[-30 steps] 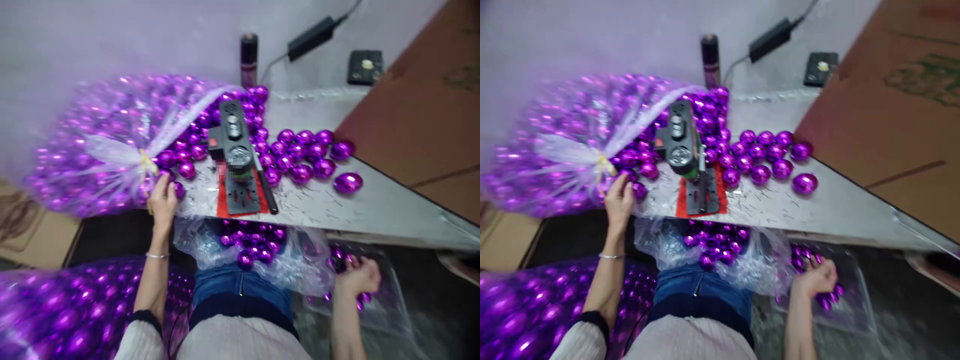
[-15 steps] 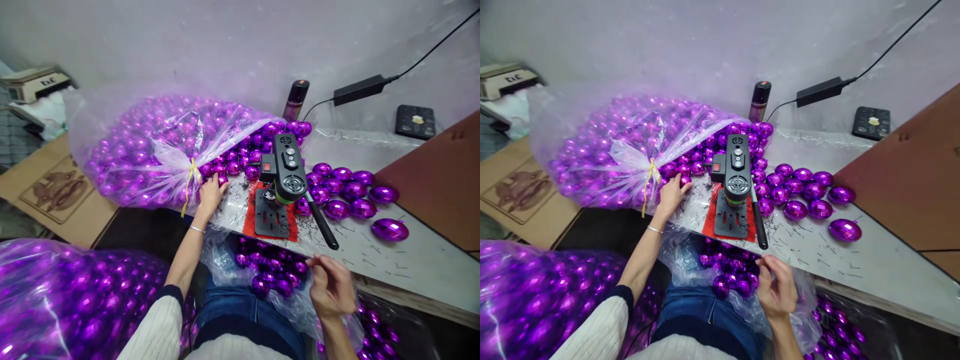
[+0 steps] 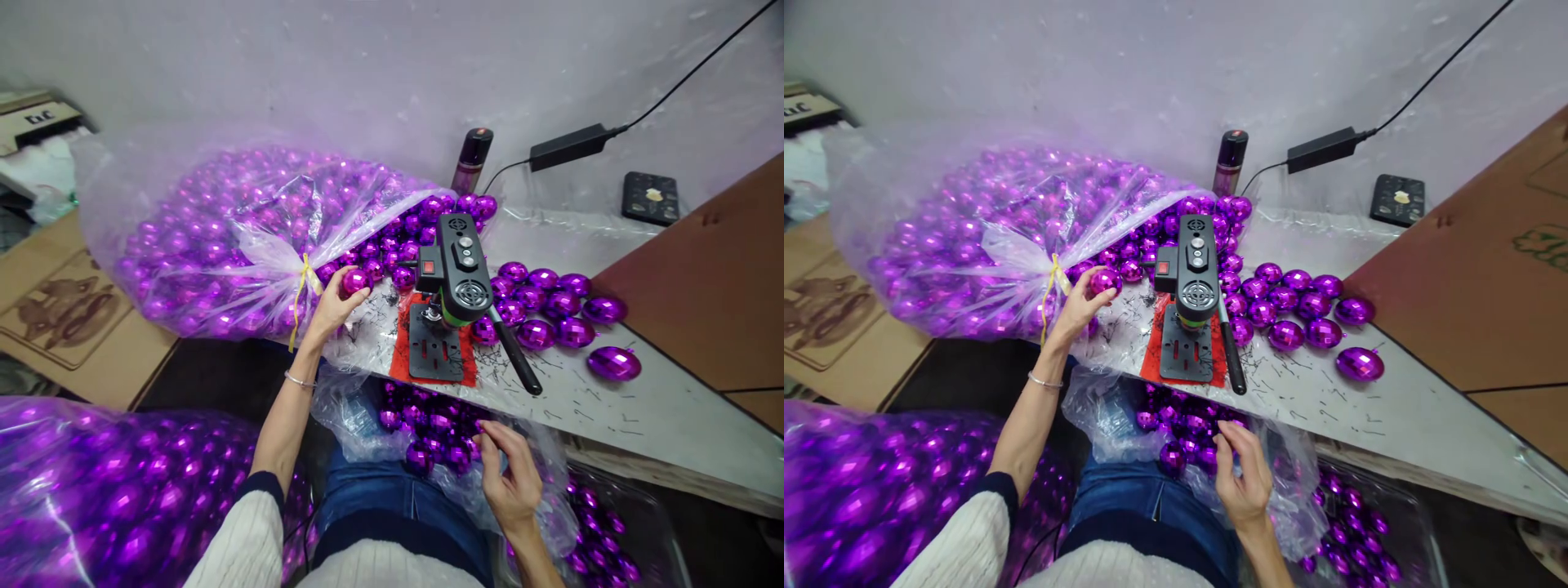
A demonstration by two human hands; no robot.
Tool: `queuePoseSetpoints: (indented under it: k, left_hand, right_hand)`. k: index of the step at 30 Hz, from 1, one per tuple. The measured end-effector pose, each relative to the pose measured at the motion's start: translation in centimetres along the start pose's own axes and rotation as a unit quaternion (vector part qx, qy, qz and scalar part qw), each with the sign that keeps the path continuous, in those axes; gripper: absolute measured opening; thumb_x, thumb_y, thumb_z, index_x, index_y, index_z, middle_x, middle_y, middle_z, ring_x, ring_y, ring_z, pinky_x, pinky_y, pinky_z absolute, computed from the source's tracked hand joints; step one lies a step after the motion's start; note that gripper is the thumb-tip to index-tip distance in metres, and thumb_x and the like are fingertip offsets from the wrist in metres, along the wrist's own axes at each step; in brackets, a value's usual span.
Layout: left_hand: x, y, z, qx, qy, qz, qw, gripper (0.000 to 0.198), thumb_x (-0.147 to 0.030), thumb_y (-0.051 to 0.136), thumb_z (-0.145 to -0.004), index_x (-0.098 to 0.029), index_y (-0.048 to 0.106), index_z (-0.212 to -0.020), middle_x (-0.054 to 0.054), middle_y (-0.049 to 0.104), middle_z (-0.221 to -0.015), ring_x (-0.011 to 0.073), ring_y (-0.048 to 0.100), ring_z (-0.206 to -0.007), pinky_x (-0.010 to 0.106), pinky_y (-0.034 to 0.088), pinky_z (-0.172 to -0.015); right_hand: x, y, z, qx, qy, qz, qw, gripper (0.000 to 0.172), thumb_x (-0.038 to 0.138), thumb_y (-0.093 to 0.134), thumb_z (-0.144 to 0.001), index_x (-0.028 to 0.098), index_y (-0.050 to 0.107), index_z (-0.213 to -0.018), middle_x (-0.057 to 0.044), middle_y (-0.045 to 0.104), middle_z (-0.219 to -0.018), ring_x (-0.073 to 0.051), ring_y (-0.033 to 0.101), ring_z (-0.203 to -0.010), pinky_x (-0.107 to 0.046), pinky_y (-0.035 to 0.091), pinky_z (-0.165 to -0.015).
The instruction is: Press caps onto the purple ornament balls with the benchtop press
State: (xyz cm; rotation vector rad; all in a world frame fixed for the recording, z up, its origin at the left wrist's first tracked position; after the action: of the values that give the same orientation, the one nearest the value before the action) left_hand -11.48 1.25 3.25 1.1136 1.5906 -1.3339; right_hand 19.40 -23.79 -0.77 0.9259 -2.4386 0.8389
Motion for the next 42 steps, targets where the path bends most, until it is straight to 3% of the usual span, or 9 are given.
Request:
queuePoseSetpoints:
  k: [2, 5, 10, 15, 19, 22, 29, 35, 42]
  left_hand:
    - [-0.2, 0.9, 1.6, 0.013, -0.055, 0.167, 0.984, 0.063, -0.042, 0.082, -0.08, -0.023, 0.06, -0.136, 0.008, 0.072, -0.121, 0.0225, 0.074, -0.1, 0.035, 0.062, -0.089]
    - [0.1, 3.7, 4.9, 0.029, -0.156, 0.354, 0.922, 0.049, -0.043, 0.084, -0.08, -0.02, 0.067, -0.12, 0.004, 0.077, -0.1, 0.0156, 0.073, -0.077, 0.027, 0.06, -0.072]
    - [1.5, 8.4, 8.4, 0.039, -0.261, 0.463, 0.846, 0.038, -0.044, 0.09, -0.079, -0.018, 0.071, -0.099, 0.002, 0.078, -0.086, 0.0135, 0.074, -0.07, 0.021, 0.057, -0.063]
    - [3.0, 10.6, 8.2, 0.022, -0.227, 0.348, 0.909, 0.05, -0.051, 0.092, -0.076, -0.019, 0.071, -0.108, 0.004, 0.08, -0.094, 0.0154, 0.075, -0.077, 0.023, 0.055, -0.067]
    - [3.1, 12.1, 7.9, 0.027, -0.121, 0.204, 0.971, 0.058, -0.046, 0.093, -0.076, -0.019, 0.067, -0.121, 0.008, 0.08, -0.113, 0.0224, 0.076, -0.105, 0.035, 0.058, -0.097]
    - [2.7, 12.7, 8.2, 0.043, -0.024, 0.056, 0.997, 0.06, -0.044, 0.092, -0.078, -0.02, 0.067, -0.127, 0.011, 0.078, -0.123, 0.0275, 0.074, -0.114, 0.042, 0.056, -0.105]
    - [2.0, 13.4, 8.7, 0.055, 0.138, -0.16, 0.976, 0.066, -0.051, 0.09, -0.082, -0.021, 0.065, -0.136, 0.012, 0.078, -0.121, 0.0303, 0.074, -0.11, 0.047, 0.056, -0.102]
    - [1.0, 14.0, 8.9, 0.087, 0.219, -0.15, 0.96, 0.064, -0.053, 0.083, -0.088, -0.02, 0.062, -0.138, 0.014, 0.075, -0.126, 0.0311, 0.072, -0.119, 0.049, 0.056, -0.108]
    - [1.5, 14.7, 8.2, 0.099, 0.198, -0.081, 0.972, 0.061, -0.044, 0.085, -0.087, -0.021, 0.063, -0.139, 0.013, 0.074, -0.132, 0.03, 0.071, -0.123, 0.051, 0.056, -0.111]
  right_hand:
    - [-0.1, 0.2, 0.0, 0.0, 0.005, -0.003, 1.0, 0.028, 0.01, 0.068, -0.092, 0.025, 0.073, -0.115, -0.002, 0.08, -0.09, -0.019, 0.079, -0.08, -0.032, 0.067, -0.068]
    - [-0.1, 0.8, 0.1, 0.006, 0.013, -0.014, 1.0, 0.021, 0.013, 0.066, -0.095, 0.024, 0.074, -0.111, -0.003, 0.08, -0.091, -0.019, 0.078, -0.082, -0.033, 0.068, -0.071]
    - [-0.1, 1.5, 0.9, 0.029, 0.025, -0.05, 0.998, 0.022, 0.018, 0.065, -0.097, 0.024, 0.074, -0.116, -0.006, 0.081, -0.097, -0.02, 0.079, -0.088, -0.036, 0.069, -0.077]
    - [0.0, 1.5, 1.4, 0.046, 0.029, -0.041, 0.998, 0.027, 0.017, 0.063, -0.097, 0.025, 0.073, -0.121, -0.006, 0.081, -0.098, -0.021, 0.079, -0.089, -0.037, 0.069, -0.079]
    - [0.1, 1.4, 1.4, 0.045, 0.04, -0.036, 0.998, 0.027, 0.014, 0.062, -0.096, 0.024, 0.073, -0.119, -0.006, 0.081, -0.096, -0.021, 0.079, -0.09, -0.036, 0.068, -0.078]
    - [0.1, 1.3, 1.4, 0.042, 0.045, -0.03, 0.998, 0.026, 0.014, 0.062, -0.096, 0.024, 0.073, -0.118, -0.006, 0.081, -0.096, -0.02, 0.079, -0.09, -0.035, 0.068, -0.077]
    - [-0.6, 1.2, 1.1, 0.039, 0.054, -0.017, 0.998, 0.023, 0.016, 0.061, -0.097, 0.023, 0.073, -0.116, -0.006, 0.081, -0.094, -0.021, 0.08, -0.087, -0.036, 0.069, -0.075]
    - [-0.5, 0.9, -0.6, 0.033, 0.025, -0.007, 0.999, 0.029, 0.012, 0.061, -0.096, 0.023, 0.07, -0.121, -0.006, 0.079, -0.095, -0.021, 0.078, -0.087, -0.036, 0.067, -0.074]
    - [-1.1, -0.8, -4.8, -0.047, -0.042, 0.033, 0.997, 0.045, 0.018, 0.072, -0.092, 0.024, 0.064, -0.136, -0.008, 0.074, -0.107, -0.021, 0.075, -0.09, -0.034, 0.067, -0.067]
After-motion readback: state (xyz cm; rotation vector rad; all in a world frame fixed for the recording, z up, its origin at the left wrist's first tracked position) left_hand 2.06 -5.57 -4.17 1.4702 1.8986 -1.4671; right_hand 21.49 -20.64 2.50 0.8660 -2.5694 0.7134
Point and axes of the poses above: each hand's wrist, its own z-axis away from the middle knuckle, its own y-axis out of the palm, x = y × z, the point moved 5 cm from there along -z, towards the middle knuckle
